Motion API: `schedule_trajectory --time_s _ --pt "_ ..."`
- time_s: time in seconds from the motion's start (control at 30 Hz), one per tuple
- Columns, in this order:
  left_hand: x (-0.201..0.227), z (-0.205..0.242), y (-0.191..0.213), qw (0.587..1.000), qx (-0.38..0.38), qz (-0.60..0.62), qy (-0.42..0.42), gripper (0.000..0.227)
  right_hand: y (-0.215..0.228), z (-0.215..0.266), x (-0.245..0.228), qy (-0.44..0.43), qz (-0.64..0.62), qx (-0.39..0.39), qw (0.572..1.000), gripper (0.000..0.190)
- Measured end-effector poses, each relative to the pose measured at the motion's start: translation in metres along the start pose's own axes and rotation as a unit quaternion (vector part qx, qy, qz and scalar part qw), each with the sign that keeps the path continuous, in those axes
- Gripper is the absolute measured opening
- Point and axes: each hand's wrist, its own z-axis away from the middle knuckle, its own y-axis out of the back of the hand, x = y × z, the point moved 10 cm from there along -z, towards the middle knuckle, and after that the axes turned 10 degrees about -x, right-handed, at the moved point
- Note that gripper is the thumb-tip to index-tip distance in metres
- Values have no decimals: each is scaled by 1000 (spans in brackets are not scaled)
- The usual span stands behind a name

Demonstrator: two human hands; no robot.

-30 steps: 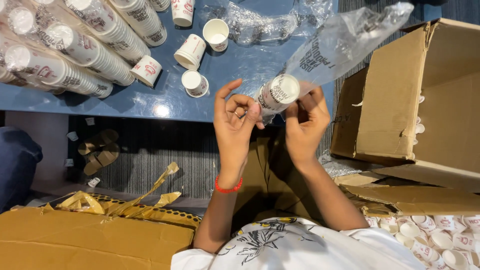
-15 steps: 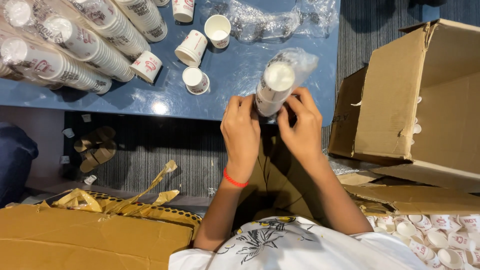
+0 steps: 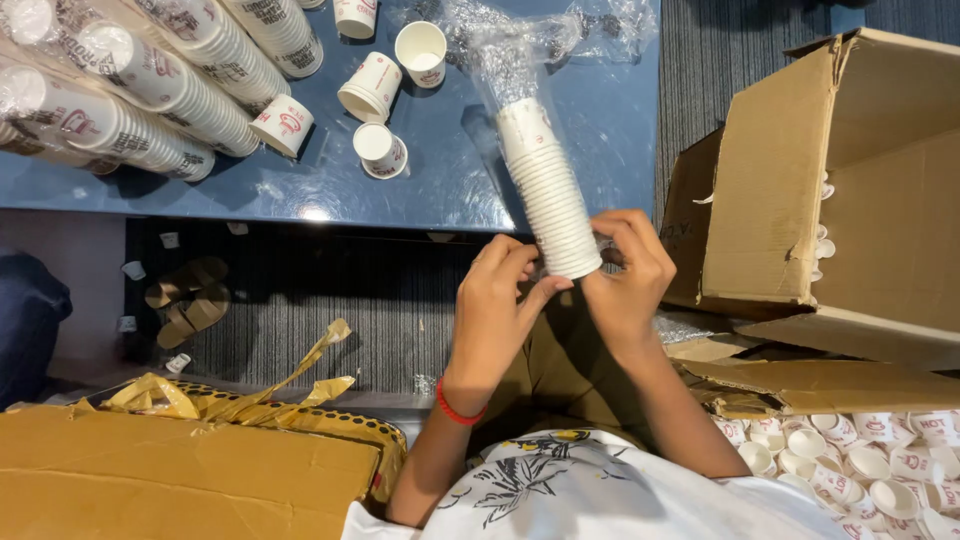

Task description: Sorting and inspecting paper cups from boxes and plastic packaging.

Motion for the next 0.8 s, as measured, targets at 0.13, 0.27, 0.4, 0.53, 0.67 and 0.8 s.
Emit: schedule_trajectory --time_s 0.13,0.27,0.4,0.53,0.67,0.8 --pt "0 11 -7 988 19 -147 -43 16 0 5 16 -10 11 27 1000 15" --pt "24 13 -25 985 -14 -138 -108 15 7 5 19 3 40 61 997 14" --pt "39 17 -44 979 -73 -90 -169 18 15 6 22 18 55 98 994 20" --pt "32 14 -48 982 -83 -65 -159 16 26 -2 13 22 12 108 994 23" --pt "76 3 -8 972 19 -77 -220 19 36 -15 -5 -11 -137 58 989 18" --pt "75 -10 2 952 33 -108 -285 38 24 -27 -13 -30 -378 -48 924 20"
